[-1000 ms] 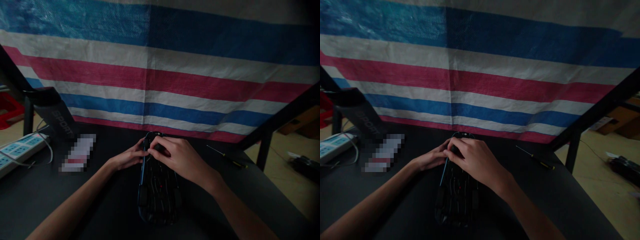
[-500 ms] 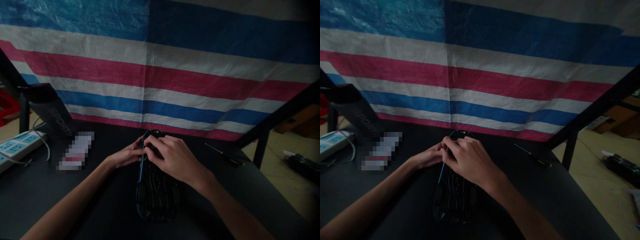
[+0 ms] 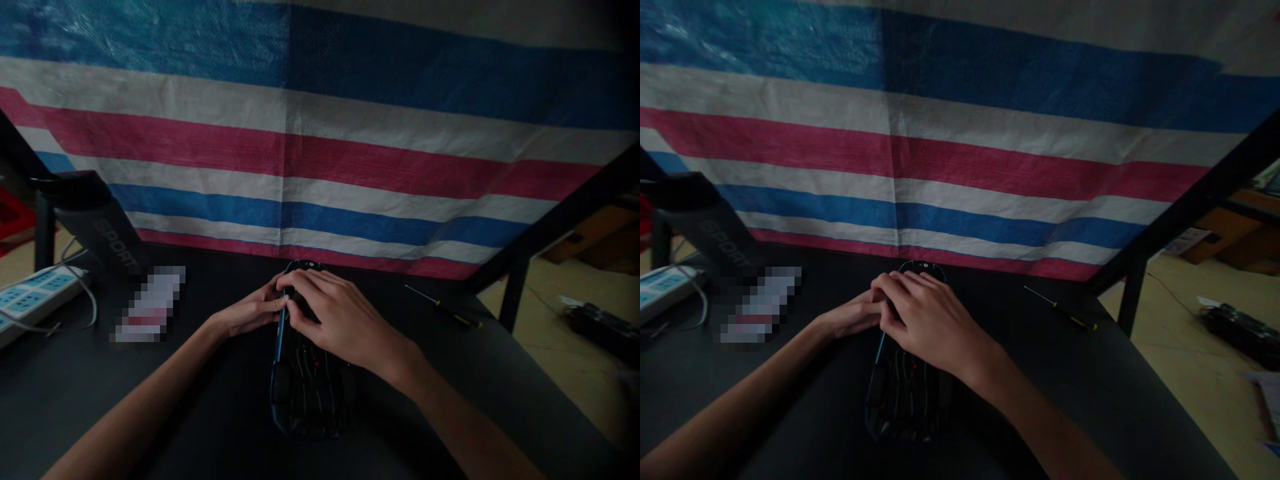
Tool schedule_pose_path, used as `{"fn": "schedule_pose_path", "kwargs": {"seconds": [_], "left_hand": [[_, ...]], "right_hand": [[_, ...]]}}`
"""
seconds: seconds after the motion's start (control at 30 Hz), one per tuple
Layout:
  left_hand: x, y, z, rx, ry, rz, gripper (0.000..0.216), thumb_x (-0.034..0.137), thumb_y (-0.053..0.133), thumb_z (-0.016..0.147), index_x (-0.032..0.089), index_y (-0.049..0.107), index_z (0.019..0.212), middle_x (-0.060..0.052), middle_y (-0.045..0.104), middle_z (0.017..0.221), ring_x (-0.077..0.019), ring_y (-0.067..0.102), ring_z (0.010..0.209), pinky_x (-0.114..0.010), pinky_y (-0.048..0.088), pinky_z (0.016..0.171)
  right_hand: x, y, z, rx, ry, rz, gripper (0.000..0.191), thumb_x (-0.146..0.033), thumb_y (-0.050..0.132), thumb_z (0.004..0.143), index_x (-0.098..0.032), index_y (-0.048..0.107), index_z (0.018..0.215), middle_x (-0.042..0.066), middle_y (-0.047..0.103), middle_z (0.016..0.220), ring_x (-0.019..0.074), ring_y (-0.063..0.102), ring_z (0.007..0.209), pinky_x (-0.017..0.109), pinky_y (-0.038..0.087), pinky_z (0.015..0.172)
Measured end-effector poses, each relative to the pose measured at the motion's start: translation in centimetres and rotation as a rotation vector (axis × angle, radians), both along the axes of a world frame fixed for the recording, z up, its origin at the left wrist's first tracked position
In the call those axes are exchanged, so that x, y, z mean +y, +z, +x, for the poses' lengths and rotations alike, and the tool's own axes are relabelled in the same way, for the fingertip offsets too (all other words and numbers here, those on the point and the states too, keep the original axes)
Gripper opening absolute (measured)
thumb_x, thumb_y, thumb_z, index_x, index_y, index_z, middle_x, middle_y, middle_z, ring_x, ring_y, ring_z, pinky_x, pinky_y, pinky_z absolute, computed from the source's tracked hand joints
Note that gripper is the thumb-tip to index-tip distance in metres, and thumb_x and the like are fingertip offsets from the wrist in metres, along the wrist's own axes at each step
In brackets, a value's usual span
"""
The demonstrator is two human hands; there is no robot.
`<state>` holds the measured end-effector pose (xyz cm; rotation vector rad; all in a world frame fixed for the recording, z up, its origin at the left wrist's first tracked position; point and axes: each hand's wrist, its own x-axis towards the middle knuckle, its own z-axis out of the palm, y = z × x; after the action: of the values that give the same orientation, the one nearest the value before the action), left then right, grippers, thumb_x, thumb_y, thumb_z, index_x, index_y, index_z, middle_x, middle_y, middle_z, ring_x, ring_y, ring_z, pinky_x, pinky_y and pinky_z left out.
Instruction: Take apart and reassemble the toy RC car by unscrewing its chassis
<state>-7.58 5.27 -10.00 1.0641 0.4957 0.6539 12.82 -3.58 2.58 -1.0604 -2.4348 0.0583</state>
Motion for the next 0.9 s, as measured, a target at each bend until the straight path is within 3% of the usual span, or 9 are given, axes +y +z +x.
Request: {"fn": "schedule_pose_path", "kwargs": {"seconds": [0.17, 0.33, 0.5, 0.67, 0.83, 0.9], "left_hand": [[-0.04, -0.09, -0.04, 0.031, 0.026, 0.008, 0.080, 0.024, 0.084, 0.087, 0.032, 0.045, 0.156, -0.005, 0.068, 0.120, -0.0202, 0.066, 0.110, -0.030, 0.051, 0.091], [0.01, 0.00, 0.00, 0.018, 0.000, 0.048, 0.069, 0.026, 0.083, 0.088, 0.028, 0.053, 0.150, -0.009, 0.064, 0.133, -0.0260, 0.062, 0.123, -0.035, 0.050, 0.099], [0.14, -0.28, -0.18, 0.043, 0.025, 0.061, 0.078, 0.027, 0.083, 0.087, 0.031, 0.046, 0.155, -0.008, 0.065, 0.131, -0.0245, 0.063, 0.118, -0.035, 0.050, 0.099], [0.16, -0.11, -0.19, 0.061, -0.005, 0.069, 0.079, 0.031, 0.083, 0.087, 0.028, 0.046, 0.156, -0.010, 0.065, 0.129, -0.0257, 0.063, 0.117, -0.036, 0.050, 0.098], [0.05, 0.14, -0.04, 0.073, 0.035, 0.079, 0.076, 0.032, 0.086, 0.083, 0.031, 0.050, 0.150, -0.007, 0.064, 0.125, -0.0212, 0.063, 0.109, -0.033, 0.051, 0.092], [0.04, 0.19, 0.00, 0.058, 0.032, 0.078, 0.070, 0.031, 0.086, 0.083, 0.029, 0.054, 0.145, -0.006, 0.064, 0.122, -0.0200, 0.062, 0.107, -0.031, 0.051, 0.090]], "right_hand": [[0.02, 0.02, 0.07, -0.034, -0.080, -0.029, 0.016, -0.033, 0.050, 0.108, -0.023, 0.063, 0.112, 0.002, 0.076, 0.094, 0.0189, 0.071, 0.087, 0.033, 0.051, 0.082], [-0.12, 0.20, 0.26, -0.007, 0.007, -0.045, 0.026, -0.024, 0.051, 0.104, -0.022, 0.056, 0.129, 0.006, 0.075, 0.118, 0.0199, 0.070, 0.106, 0.034, 0.052, 0.093], [-0.17, 0.03, -0.03, -0.086, -0.077, -0.006, 0.022, -0.033, 0.046, 0.109, -0.023, 0.060, 0.123, 0.003, 0.077, 0.095, 0.0199, 0.073, 0.087, 0.034, 0.052, 0.079], [0.02, 0.02, 0.23, -0.016, -0.019, -0.023, 0.023, -0.028, 0.051, 0.106, -0.022, 0.057, 0.127, 0.007, 0.075, 0.119, 0.0201, 0.072, 0.104, 0.033, 0.053, 0.089], [0.12, -0.29, 0.09, -0.064, -0.066, -0.003, 0.022, -0.036, 0.046, 0.110, -0.024, 0.059, 0.122, 0.002, 0.077, 0.098, 0.0203, 0.074, 0.086, 0.033, 0.053, 0.075], [0.10, -0.32, -0.04, -0.043, -0.074, 0.001, 0.021, -0.033, 0.047, 0.109, -0.021, 0.059, 0.122, 0.004, 0.076, 0.100, 0.0210, 0.074, 0.090, 0.034, 0.054, 0.079]]}}
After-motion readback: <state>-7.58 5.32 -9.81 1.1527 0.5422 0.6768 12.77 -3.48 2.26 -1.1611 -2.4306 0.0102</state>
